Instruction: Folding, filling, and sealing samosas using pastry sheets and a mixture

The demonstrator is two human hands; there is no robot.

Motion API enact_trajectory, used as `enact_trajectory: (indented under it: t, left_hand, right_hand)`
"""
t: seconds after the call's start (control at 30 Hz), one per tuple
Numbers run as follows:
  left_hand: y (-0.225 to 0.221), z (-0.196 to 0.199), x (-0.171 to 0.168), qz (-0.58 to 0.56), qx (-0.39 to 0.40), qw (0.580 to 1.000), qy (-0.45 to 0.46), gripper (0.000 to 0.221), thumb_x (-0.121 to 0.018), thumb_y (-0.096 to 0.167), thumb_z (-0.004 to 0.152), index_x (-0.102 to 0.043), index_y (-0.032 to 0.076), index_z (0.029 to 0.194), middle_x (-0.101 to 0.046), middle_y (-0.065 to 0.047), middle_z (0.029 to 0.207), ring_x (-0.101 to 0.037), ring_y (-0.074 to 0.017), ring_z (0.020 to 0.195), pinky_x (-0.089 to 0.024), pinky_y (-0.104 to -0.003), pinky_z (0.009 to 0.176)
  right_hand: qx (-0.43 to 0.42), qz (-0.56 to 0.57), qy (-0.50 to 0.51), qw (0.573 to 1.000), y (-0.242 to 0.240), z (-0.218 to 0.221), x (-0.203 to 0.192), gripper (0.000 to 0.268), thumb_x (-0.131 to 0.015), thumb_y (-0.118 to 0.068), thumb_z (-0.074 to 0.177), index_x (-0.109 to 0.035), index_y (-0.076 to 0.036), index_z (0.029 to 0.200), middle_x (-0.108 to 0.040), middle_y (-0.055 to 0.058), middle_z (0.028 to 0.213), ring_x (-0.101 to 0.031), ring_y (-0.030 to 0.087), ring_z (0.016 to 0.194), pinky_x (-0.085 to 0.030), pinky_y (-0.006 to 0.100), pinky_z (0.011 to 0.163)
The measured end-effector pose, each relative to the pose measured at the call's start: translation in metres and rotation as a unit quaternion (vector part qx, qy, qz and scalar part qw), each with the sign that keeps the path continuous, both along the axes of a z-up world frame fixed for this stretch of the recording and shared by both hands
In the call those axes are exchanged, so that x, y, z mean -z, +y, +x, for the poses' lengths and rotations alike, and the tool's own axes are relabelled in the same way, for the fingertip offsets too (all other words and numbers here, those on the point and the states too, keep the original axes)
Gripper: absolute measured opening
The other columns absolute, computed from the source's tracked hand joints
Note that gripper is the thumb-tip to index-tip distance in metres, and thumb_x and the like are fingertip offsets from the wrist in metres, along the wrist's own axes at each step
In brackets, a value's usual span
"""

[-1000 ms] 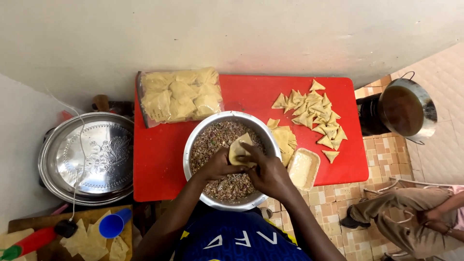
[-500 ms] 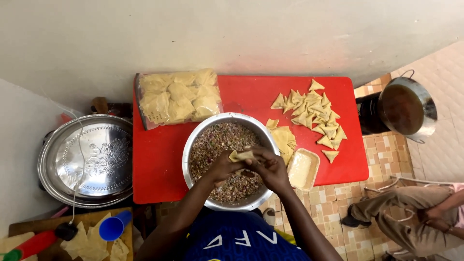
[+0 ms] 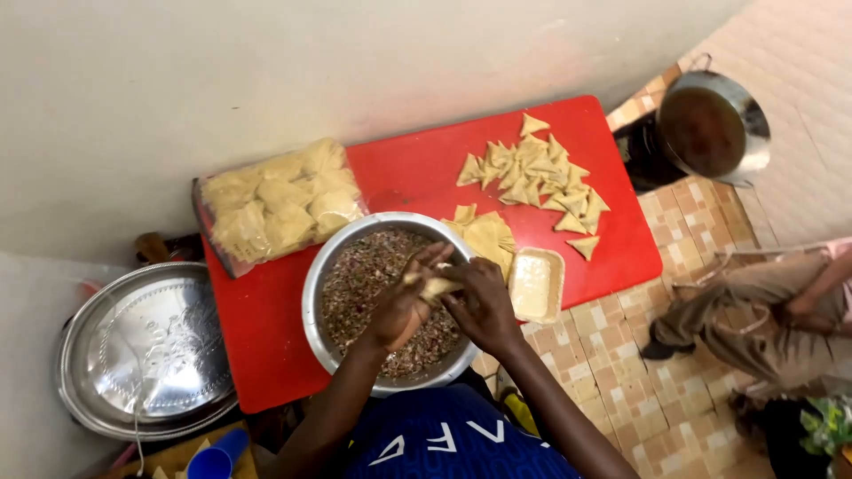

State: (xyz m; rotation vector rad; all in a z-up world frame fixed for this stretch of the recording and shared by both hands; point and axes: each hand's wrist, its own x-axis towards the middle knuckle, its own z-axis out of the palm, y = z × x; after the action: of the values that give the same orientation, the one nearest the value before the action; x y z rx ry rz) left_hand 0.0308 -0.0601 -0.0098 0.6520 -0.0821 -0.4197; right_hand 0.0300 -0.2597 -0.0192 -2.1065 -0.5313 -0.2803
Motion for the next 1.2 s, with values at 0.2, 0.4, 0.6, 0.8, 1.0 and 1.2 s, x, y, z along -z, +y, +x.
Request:
enact_trajectory:
  t: [0.2, 0.4, 0.6, 0.8, 1.0, 1.2]
  left_hand:
    - [-0.013, 0.003, 0.070, 0.114, -0.070, 0.969, 0.205, 0.038, -0.089, 0.004, 0.098, -0.076, -0.012, 0.130, -0.070, -0.018, 0.116, -0.079, -0.0315, 0.100, -0.070, -0.044, 0.087]
    - [-0.020, 0.003, 0.055, 0.117, -0.105, 0.950, 0.271, 0.022, -0.084, 0.010, 0.104, -0.080, 0.001, 0.124, -0.081, -0.014, 0.121, -0.082, -0.0297, 0.106, -0.068, -0.045, 0.098]
    - [-0.033, 0.012, 0.047, 0.088, -0.093, 0.952, 0.276, 0.041, -0.080, -0.002, 0.100, -0.070, -0.006, 0.140, -0.073, -0.025, 0.137, -0.075, -0.0441, 0.127, -0.065, -0.060, 0.114]
    - [-0.041, 0.012, -0.001, 0.055, -0.090, 0.958, 0.268, 0.048, -0.070, -0.011, 0.099, -0.064, -0.013, 0.146, -0.065, -0.038, 0.150, -0.068, -0.0540, 0.137, -0.060, -0.065, 0.119]
    - [-0.021, 0.006, 0.018, -0.005, -0.097, 0.980, 0.171, 0.044, -0.071, -0.006, 0.096, -0.070, -0.005, 0.140, -0.074, -0.035, 0.144, -0.072, -0.0510, 0.136, -0.060, -0.062, 0.118]
    - [-0.032, -0.007, 0.061, -0.041, -0.096, 0.991, 0.083, 0.052, -0.081, -0.003, 0.093, -0.071, -0.007, 0.144, -0.076, -0.032, 0.141, -0.075, -0.0424, 0.130, -0.066, -0.053, 0.109]
  right_hand:
    - [0.227, 0.100, 0.151, 0.957, -0.051, -0.005, -0.020, 0.043, -0.089, 0.003, 0.089, -0.085, -0.015, 0.129, -0.090, 0.009, 0.102, -0.084, 0.026, 0.103, -0.058, 0.047, 0.111]
    - [0.309, -0.327, 0.320, 0.834, -0.152, -0.043, 0.079, 0.042, -0.093, -0.026, 0.088, -0.089, -0.023, 0.130, -0.061, 0.012, 0.169, -0.048, 0.043, 0.159, -0.047, 0.068, 0.120]
    - [0.277, -0.385, 0.327, 0.817, -0.119, -0.056, 0.112, 0.048, -0.089, -0.034, 0.095, -0.082, -0.029, 0.142, -0.032, 0.012, 0.190, -0.023, 0.039, 0.175, -0.017, 0.067, 0.137]
    - [0.278, -0.429, 0.118, 0.852, -0.129, -0.057, 0.171, 0.025, -0.088, -0.026, 0.090, -0.090, -0.017, 0.114, -0.059, 0.012, 0.174, -0.038, 0.036, 0.170, -0.026, 0.068, 0.132]
    - [0.358, -0.219, 0.218, 0.881, -0.161, -0.050, 0.201, 0.054, -0.105, -0.047, 0.068, -0.069, -0.015, 0.092, -0.058, 0.005, 0.130, -0.054, 0.036, 0.135, -0.044, 0.064, 0.116]
    - [0.220, 0.247, 0.154, 0.931, -0.097, -0.009, -0.006, 0.040, -0.099, -0.001, 0.085, -0.059, -0.005, 0.089, -0.063, 0.016, 0.129, -0.058, 0.034, 0.136, -0.040, 0.047, 0.124]
